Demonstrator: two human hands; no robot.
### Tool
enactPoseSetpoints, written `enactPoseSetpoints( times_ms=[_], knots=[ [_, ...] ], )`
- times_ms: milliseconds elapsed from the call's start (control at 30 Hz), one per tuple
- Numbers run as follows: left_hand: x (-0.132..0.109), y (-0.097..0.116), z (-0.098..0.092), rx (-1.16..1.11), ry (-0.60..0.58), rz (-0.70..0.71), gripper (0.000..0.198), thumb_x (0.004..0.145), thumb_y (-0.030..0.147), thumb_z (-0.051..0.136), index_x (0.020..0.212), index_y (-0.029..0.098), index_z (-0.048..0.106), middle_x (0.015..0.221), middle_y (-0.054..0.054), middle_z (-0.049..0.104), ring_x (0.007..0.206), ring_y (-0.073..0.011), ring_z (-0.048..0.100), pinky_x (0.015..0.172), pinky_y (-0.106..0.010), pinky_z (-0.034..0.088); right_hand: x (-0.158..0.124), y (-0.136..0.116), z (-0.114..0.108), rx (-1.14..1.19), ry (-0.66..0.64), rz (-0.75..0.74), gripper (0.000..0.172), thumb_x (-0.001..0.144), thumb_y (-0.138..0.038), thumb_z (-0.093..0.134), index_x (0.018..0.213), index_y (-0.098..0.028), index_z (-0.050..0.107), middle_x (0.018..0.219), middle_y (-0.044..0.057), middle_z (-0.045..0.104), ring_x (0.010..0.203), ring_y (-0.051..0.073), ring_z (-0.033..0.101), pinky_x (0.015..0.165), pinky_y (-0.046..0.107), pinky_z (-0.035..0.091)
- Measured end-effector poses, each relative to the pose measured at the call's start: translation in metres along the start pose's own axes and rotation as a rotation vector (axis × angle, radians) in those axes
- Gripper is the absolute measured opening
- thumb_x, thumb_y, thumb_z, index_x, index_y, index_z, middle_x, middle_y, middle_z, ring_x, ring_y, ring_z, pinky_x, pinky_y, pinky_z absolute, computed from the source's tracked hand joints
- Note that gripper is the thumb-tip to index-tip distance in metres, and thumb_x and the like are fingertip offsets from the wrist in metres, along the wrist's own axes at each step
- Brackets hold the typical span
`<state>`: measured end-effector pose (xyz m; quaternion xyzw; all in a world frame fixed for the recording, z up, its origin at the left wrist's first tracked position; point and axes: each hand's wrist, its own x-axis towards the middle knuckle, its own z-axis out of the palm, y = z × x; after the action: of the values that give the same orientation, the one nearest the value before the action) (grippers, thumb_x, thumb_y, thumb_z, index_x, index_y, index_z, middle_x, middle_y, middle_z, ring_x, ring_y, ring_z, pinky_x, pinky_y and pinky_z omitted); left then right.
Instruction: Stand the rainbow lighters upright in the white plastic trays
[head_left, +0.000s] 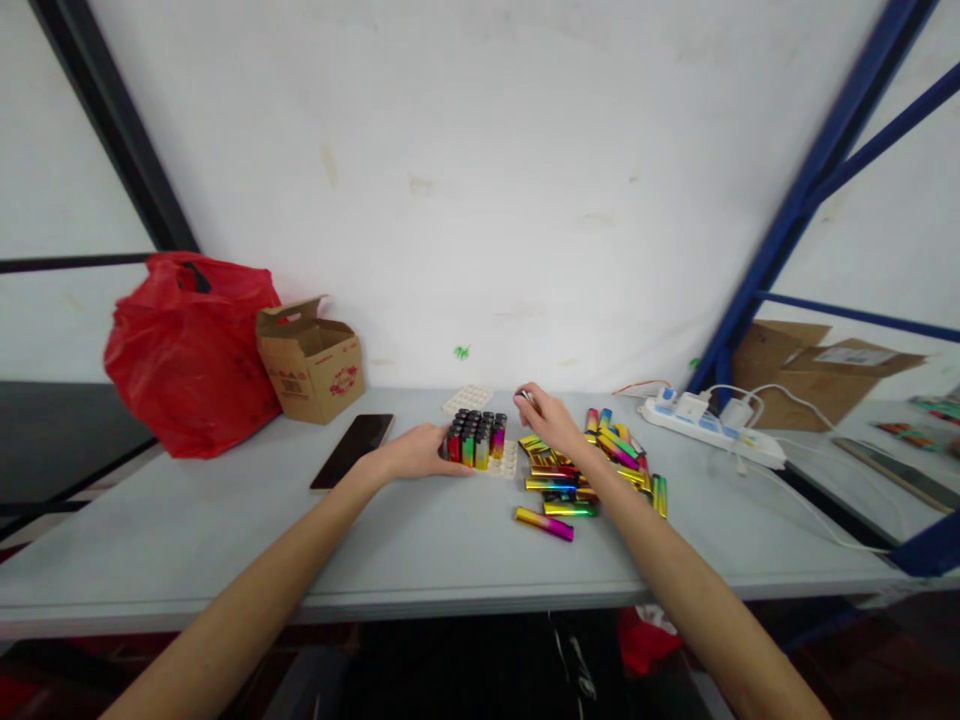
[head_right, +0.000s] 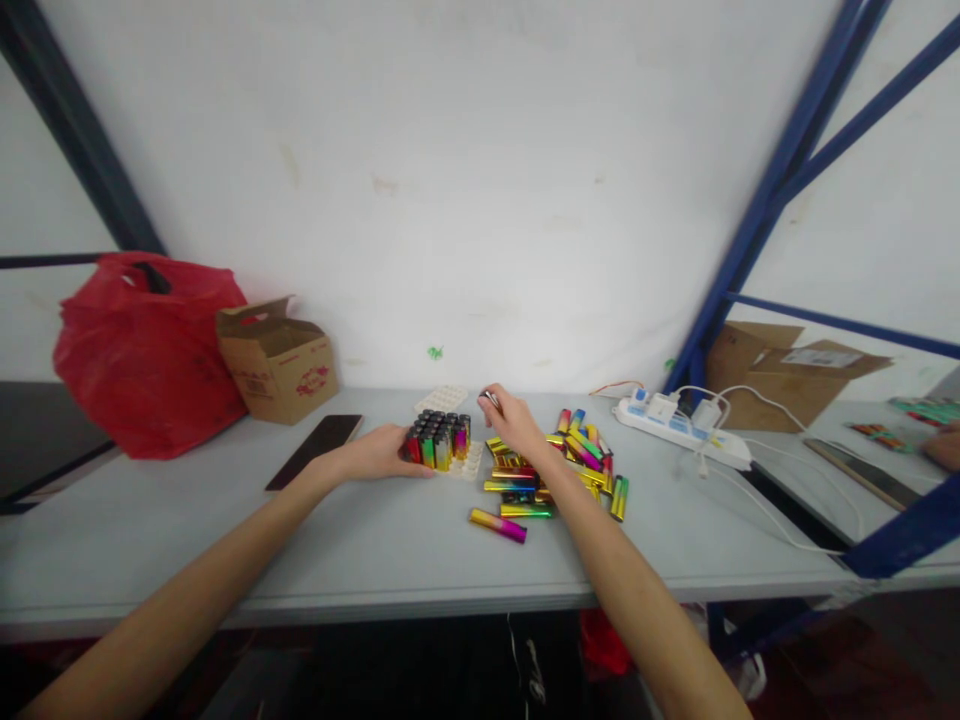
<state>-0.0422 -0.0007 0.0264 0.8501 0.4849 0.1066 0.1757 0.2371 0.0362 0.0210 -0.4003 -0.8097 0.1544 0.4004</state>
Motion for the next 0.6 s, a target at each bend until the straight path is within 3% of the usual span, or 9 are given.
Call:
enactPoseSetpoints(
  times_ms=[100, 233, 467, 600],
  knots=[
    [0.000, -0.001, 0.000, -0.003, -0.006, 0.001, 0.070, 0.070, 0.077, 0.068, 0.113, 0.022, 0.065, 0.101, -0.005, 0.076, 0.086, -0.0250, 0.070, 0.072, -0.028, 0.049, -0.002, -0.007, 0.007, -0.037, 0.084, 0.034, 0.036, 0.100, -0.051, 0.042, 0.086, -0.021, 0.055, 0.061, -0.006, 0.049, 0.058, 0.012, 0.046, 0.059, 0.024, 0.032],
    [0.000, 0.000, 0.000, -0.004, -0.009, 0.019, 0.067, 0.072, 0.075, 0.069, 0.113, 0.022, 0.065, 0.106, -0.005, 0.076, 0.093, -0.0260, 0.070, 0.076, -0.028, 0.050, -0.002, -0.013, 0.016, -0.045, 0.146, 0.071, 0.053, 0.094, -0.059, 0.046, 0.057, -0.022, 0.035, 0.053, -0.006, 0.030, 0.054, 0.011, 0.032, 0.055, 0.026, 0.023],
    [-0.001, 0.002, 0.000, 0.012, -0.012, 0.000, 0.065, 0.072, 0.072, 0.070, 0.114, 0.022, 0.066, 0.102, -0.005, 0.076, 0.093, -0.0268, 0.070, 0.075, -0.028, 0.050, -0.002, -0.018, 0.024, -0.057, 0.155, 0.065, 0.037, 0.088, -0.037, 0.046, 0.056, -0.022, 0.036, 0.051, -0.005, 0.033, 0.052, 0.011, 0.033, 0.055, 0.027, 0.023],
    [-0.001, 0.003, -0.001, 0.004, -0.006, 0.011, 0.066, 0.072, 0.073, 0.070, 0.115, 0.022, 0.066, 0.103, -0.004, 0.076, 0.092, -0.0262, 0.071, 0.076, -0.029, 0.050, -0.003, -0.021, 0.024, -0.077, 0.165, 0.043, 0.040, 0.093, -0.042, 0.045, 0.060, -0.022, 0.037, 0.052, -0.006, 0.035, 0.053, 0.011, 0.034, 0.056, 0.027, 0.024]
  ],
)
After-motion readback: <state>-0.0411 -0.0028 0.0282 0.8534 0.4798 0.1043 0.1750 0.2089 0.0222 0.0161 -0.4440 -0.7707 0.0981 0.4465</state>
